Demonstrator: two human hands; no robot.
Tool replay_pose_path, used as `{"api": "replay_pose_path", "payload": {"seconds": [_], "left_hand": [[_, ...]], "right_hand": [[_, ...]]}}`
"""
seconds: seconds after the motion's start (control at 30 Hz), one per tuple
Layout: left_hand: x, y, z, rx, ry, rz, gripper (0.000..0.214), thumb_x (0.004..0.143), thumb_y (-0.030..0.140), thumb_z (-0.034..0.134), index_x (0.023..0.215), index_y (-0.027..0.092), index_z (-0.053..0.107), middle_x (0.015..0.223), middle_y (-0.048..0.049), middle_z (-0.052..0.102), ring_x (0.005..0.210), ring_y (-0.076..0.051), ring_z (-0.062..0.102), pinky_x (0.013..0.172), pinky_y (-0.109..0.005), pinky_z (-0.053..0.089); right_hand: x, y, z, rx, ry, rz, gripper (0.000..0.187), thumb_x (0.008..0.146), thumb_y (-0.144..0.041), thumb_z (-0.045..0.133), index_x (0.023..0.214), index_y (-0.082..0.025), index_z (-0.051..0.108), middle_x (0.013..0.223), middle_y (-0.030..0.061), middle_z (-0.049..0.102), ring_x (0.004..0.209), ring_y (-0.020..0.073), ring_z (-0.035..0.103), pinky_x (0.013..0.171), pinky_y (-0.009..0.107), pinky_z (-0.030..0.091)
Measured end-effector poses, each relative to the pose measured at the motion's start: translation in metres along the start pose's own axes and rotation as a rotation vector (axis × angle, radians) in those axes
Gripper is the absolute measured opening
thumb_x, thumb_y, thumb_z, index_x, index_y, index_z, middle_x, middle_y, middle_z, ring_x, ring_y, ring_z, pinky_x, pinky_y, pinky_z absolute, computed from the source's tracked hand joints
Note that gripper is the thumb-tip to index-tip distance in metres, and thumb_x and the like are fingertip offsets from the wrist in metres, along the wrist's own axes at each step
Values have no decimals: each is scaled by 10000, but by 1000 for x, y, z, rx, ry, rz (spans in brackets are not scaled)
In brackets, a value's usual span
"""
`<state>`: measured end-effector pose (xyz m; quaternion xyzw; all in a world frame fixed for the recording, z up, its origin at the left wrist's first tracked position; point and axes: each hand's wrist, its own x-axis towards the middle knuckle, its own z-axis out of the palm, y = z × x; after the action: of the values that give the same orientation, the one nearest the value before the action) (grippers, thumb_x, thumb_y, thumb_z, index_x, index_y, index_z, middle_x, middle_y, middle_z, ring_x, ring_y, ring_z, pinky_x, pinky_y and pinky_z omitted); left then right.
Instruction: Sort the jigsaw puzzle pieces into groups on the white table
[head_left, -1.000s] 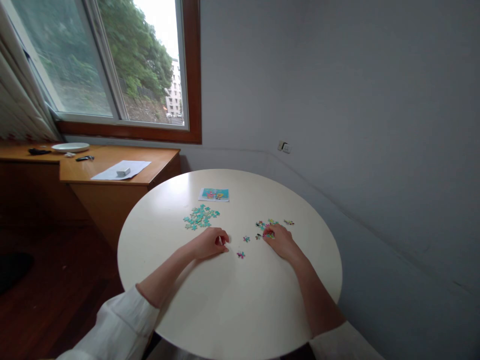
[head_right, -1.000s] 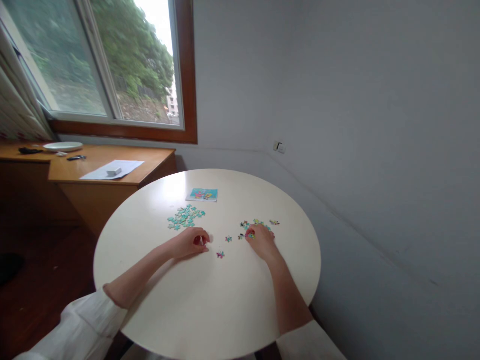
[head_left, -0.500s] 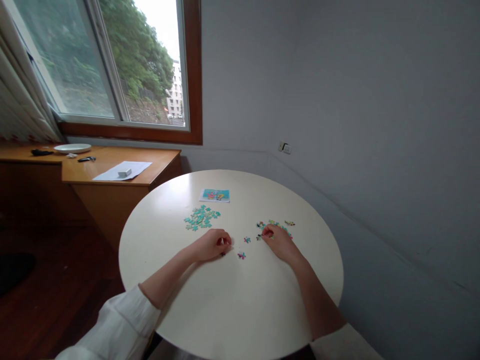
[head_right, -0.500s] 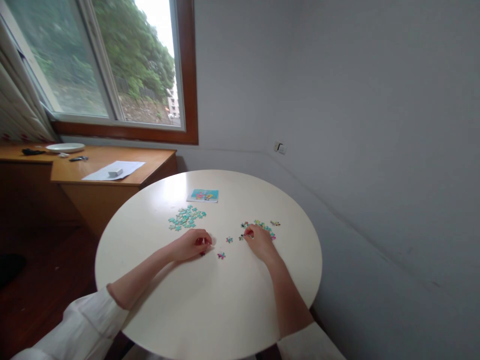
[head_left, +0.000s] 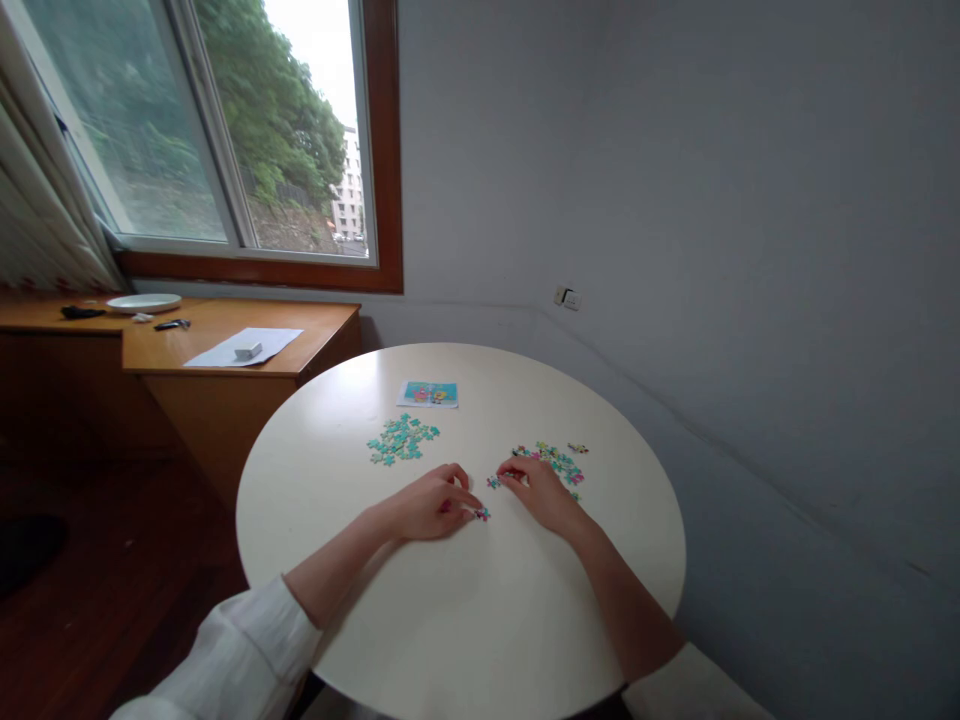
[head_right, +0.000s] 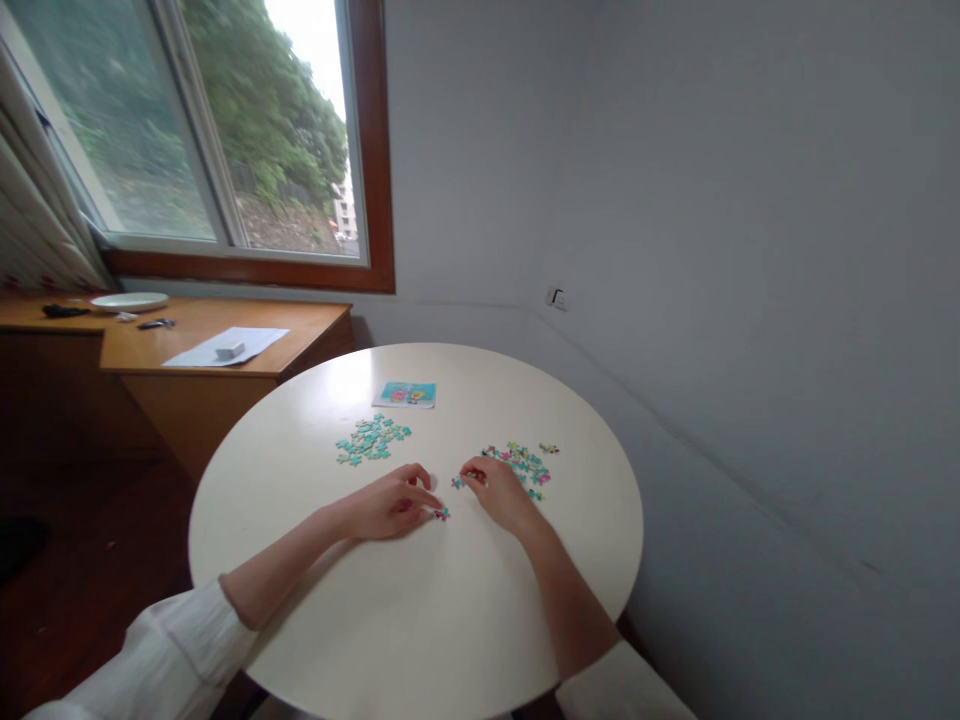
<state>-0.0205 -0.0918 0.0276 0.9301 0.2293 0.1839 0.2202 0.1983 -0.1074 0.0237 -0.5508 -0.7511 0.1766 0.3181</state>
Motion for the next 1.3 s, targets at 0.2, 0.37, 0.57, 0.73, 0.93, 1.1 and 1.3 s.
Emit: {"api": "replay_pose_path", "payload": {"seconds": [0.2,0.37,0.57,0.73,0.93,1.1,1.3], "left_hand": [[0,2,-1,58,-33,6,293,776,197,559,1037,273,668,967,-49,529,831,-136,523,823,-251,426],[1,0,-2,53,-45,10,270,784,217,555,1015,282,679,959,-46,546,841,-141,525,819,-254,423],[1,-1,-2,35,-46,8,254,784,233,565,1000,290,687,959,-47,552,854,-145,528,824,-259,425],[1,0,-2,16,-37,16,247,788,235,561,992,287,689,950,-49,559,852,-145,528,821,-256,429],[1,1,-3,6,-36,21,242,793,236,555,987,282,691,931,-54,559,846,-146,527,823,-263,427],[1,1,-3,-1,-41,18,237,792,243,559,986,285,689,936,-51,557,835,-144,526,816,-265,432],[1,0,-3,-5,-32,28,257,774,192,564,976,284,693,931,-48,555,823,-136,524,813,-259,428]], "right_hand": [[1,1,6,70,2,14,168,782,-192,497,793,-156,661,796,45,665,740,146,572,693,265,422],[-1,-9,14,182,-26,36,153,760,-201,532,856,-168,647,745,16,653,695,129,571,659,248,431],[-1,-14,17,222,-49,51,95,723,-225,585,782,-174,639,688,-3,645,639,120,555,614,236,426],[-2,-17,15,178,-87,2,111,744,-202,556,744,-175,664,704,5,665,643,118,545,637,238,418],[-4,-18,16,171,-105,-24,130,755,-205,548,749,-174,674,690,5,662,638,122,537,635,235,405],[-4,-16,17,179,-119,-29,132,752,-201,545,749,-175,675,684,0,657,636,122,531,627,231,398],[-4,-16,17,164,-132,-17,124,745,-188,552,763,-175,675,674,-7,642,630,117,517,626,228,395]]}}
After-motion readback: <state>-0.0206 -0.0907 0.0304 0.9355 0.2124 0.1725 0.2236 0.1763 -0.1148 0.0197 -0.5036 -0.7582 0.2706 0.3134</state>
